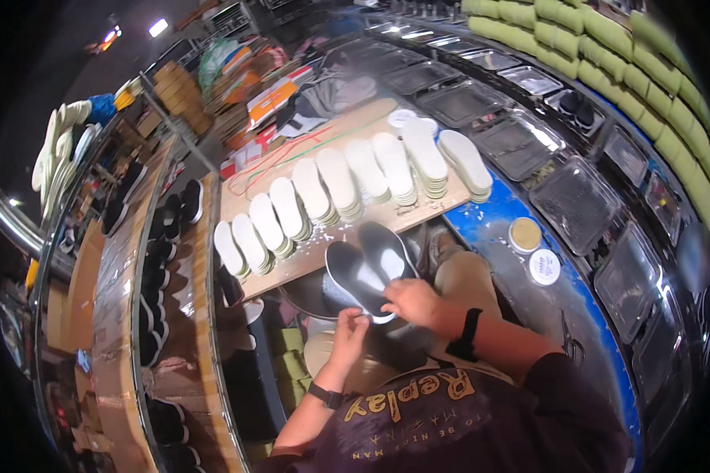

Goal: Insert insoles and perform final trimming of shoes in a manufacturing environment.

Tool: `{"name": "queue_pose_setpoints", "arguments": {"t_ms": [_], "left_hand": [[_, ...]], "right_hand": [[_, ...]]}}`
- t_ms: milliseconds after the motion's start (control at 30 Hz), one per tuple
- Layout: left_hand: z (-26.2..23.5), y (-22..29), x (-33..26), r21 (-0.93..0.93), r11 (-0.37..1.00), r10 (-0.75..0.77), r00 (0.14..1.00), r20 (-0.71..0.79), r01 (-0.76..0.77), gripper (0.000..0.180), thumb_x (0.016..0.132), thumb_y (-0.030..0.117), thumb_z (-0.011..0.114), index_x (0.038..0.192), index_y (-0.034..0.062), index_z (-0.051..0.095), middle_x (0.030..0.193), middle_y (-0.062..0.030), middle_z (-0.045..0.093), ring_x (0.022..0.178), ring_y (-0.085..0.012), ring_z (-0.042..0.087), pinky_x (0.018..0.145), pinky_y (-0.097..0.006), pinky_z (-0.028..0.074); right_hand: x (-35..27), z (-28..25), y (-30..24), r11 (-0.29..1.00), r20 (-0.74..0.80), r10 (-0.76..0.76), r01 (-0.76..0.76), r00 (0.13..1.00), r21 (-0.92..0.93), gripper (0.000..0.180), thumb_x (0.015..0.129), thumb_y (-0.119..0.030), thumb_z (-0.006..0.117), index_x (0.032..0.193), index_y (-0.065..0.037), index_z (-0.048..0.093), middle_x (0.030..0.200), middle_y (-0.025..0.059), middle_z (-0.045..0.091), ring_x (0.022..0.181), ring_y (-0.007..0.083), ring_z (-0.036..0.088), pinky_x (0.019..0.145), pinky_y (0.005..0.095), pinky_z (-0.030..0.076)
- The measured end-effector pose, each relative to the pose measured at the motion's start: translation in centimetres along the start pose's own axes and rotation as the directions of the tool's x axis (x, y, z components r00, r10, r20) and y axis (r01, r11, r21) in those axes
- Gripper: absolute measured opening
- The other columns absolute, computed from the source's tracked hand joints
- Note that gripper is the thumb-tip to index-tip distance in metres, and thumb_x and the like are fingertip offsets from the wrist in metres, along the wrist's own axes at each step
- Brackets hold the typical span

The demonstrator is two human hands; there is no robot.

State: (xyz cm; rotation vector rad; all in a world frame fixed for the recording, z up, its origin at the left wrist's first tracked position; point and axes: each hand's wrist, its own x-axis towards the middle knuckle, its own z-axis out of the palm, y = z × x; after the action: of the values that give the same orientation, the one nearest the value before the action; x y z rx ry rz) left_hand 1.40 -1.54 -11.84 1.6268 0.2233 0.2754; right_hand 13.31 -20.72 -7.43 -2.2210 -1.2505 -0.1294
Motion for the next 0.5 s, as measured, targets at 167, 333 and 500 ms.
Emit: {"name": "queue_pose_setpoints", "arguments": {"t_ms": [167, 333, 500], "left_hand": [[-6.9, -2.7, 3.1, 0.469, 0.874, -0.196, 0.975, 0.102, 0.126, 0.02, 0.095, 0.013, 0.057, 0.104, -0.0034, 0.064, 0.085, -0.0032, 0.067, 0.074, -0.0108, 0.061, 0.067, -0.026, 0.049], [-4.2, 1.4, 7.3, 0.23, 0.872, -0.458, 0.886, 0.074, 0.432, 0.028, 0.098, 0.019, 0.053, 0.1, -0.0067, 0.064, 0.083, -0.0089, 0.067, 0.066, -0.0169, 0.065, 0.063, -0.03, 0.056], [2.6, 1.7, 10.6, 0.799, 0.59, -0.318, 0.943, 0.097, 0.117, 0.062, 0.092, 0.053, 0.05, 0.095, -0.006, 0.067, 0.088, -0.0291, 0.066, 0.088, -0.0412, 0.065, 0.08, -0.047, 0.05]], "right_hand": [[-2.3, -0.8, -1.2, 0.945, 0.08, 0.09, -0.111, 0.993, 0.309, 0.021, 0.086, -0.022, 0.059, 0.102, -0.009, 0.062, 0.098, 0.0122, 0.061, 0.087, 0.0339, 0.062, 0.077, 0.0422, 0.051], [-13.5, -9.0, 7.4, 0.817, -0.027, 0.576, -0.577, 0.817, -0.009, 0.01, 0.08, -0.011, 0.058, 0.083, -0.005, 0.066, 0.084, 0.0198, 0.065, 0.08, 0.0382, 0.063, 0.068, 0.0448, 0.05], [-26.4, -14.1, 8.9, 0.294, -0.129, 0.922, -0.879, 0.364, -0.376, 0.019, 0.083, -0.019, 0.059, 0.082, -0.002, 0.067, 0.087, 0.0222, 0.067, 0.087, 0.0401, 0.065, 0.074, 0.0464, 0.052]]}}
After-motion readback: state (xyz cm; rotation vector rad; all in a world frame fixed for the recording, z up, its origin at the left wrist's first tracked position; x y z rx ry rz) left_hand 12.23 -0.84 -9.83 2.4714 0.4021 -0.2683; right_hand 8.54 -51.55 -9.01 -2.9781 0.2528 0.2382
